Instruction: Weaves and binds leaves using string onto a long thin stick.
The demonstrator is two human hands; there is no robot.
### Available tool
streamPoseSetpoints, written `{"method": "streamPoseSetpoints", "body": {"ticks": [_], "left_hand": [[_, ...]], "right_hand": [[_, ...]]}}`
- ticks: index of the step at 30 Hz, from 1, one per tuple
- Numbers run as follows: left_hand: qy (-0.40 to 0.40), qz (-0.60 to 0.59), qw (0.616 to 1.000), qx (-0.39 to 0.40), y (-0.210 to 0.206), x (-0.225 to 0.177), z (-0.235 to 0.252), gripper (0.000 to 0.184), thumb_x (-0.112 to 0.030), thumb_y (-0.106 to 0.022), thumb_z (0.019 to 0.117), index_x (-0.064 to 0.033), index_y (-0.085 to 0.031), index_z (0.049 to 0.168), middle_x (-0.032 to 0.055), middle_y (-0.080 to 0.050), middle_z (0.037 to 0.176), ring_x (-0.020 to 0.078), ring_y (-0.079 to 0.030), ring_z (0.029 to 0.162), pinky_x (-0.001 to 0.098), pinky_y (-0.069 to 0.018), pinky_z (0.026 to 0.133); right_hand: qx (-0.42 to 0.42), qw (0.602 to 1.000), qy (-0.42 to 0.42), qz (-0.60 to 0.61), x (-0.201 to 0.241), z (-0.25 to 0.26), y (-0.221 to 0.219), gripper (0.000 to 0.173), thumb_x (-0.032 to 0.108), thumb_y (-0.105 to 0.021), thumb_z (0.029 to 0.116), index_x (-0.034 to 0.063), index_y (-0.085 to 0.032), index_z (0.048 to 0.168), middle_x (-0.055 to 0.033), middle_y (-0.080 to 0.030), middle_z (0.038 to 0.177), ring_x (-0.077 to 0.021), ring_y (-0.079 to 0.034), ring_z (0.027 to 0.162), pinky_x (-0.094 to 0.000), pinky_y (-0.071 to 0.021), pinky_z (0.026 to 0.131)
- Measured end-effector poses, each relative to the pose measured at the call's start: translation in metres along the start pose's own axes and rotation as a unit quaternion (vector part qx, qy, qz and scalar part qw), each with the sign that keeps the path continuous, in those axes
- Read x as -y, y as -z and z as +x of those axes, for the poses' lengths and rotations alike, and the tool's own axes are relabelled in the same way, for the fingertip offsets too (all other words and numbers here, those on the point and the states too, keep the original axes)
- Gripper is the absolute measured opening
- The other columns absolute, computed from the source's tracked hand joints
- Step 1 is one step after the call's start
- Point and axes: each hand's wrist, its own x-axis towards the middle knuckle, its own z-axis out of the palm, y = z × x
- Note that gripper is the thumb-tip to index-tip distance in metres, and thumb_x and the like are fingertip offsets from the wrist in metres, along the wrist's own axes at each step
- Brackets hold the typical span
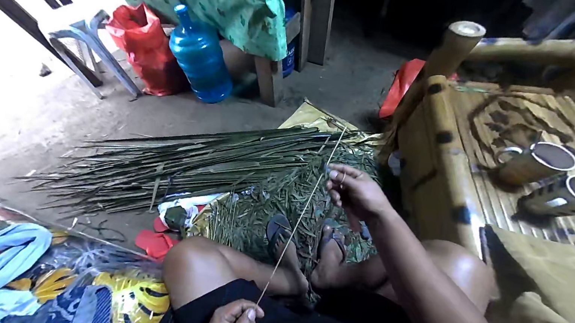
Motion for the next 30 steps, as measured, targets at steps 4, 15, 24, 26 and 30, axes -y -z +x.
{"method": "streamPoseSetpoints", "body": {"ticks": [4, 15, 24, 26, 30], "left_hand": [[0.006, -0.016, 1.000, 0.008, 0.006, 0.007, -0.012, 0.023, -0.011, -0.052, 0.1040, -0.0045, -0.074, 0.105, -0.0037, -0.063, 0.066, -0.0012, -0.050, 0.050, 0.0145, -0.0415, 0.045], [0.043, 0.008, 0.999, -0.033, 0.017, 0.005, -0.018, 0.026, -0.005, -0.046, 0.1048, -0.0002, -0.072, 0.106, -0.0034, -0.061, 0.065, 0.0011, -0.048, 0.049, 0.0174, -0.0393, 0.045], [0.019, -0.016, 0.999, -0.047, -0.030, -0.018, 0.049, 0.029, -0.009, -0.042, 0.1064, -0.0005, -0.069, 0.110, -0.0025, -0.059, 0.065, 0.0036, -0.047, 0.049, 0.0194, -0.0404, 0.045], [0.013, -0.015, 0.999, -0.034, -0.029, -0.020, 0.052, 0.028, -0.010, -0.043, 0.1067, -0.0009, -0.070, 0.108, -0.0024, -0.058, 0.064, 0.0038, -0.046, 0.048, 0.0196, -0.0396, 0.045], [0.004, -0.013, 1.000, 0.000, -0.022, -0.017, 0.042, 0.027, -0.008, -0.044, 0.1056, -0.0004, -0.070, 0.107, -0.0031, -0.058, 0.064, 0.0025, -0.047, 0.048, 0.0184, -0.0391, 0.045]], "right_hand": [[-0.038, 0.999, 0.019, 0.016, 0.020, 0.014, 0.024, 0.027, 0.018, -0.048, 0.1081, 0.0073, -0.059, 0.130, -0.0023, -0.065, 0.078, -0.0065, -0.055, 0.052, -0.0215, -0.0496, 0.048], [-0.174, 0.983, 0.062, 0.009, 0.025, 0.018, 0.063, 0.035, 0.023, -0.045, 0.1098, 0.0109, -0.050, 0.142, -0.0018, -0.065, 0.086, -0.0080, -0.056, 0.056, -0.0240, -0.0509, 0.050], [0.186, 0.979, -0.075, -0.024, -0.090, -0.084, -0.070, 0.035, 0.018, -0.057, 0.1024, 0.0031, -0.062, 0.133, -0.0074, -0.069, 0.085, -0.0115, -0.060, 0.059, -0.0284, -0.0528, 0.055], [0.199, 0.977, -0.074, -0.005, -0.100, -0.089, -0.074, 0.030, 0.018, -0.057, 0.1025, 0.0031, -0.065, 0.128, -0.0077, -0.069, 0.084, -0.0114, -0.059, 0.058, -0.0279, -0.0521, 0.054], [0.122, 0.991, -0.048, 0.009, -0.079, -0.076, -0.058, 0.027, 0.014, -0.056, 0.1027, 0.0023, -0.066, 0.125, -0.0058, -0.069, 0.081, -0.0102, -0.060, 0.058, -0.0266, -0.0526, 0.053]]}}
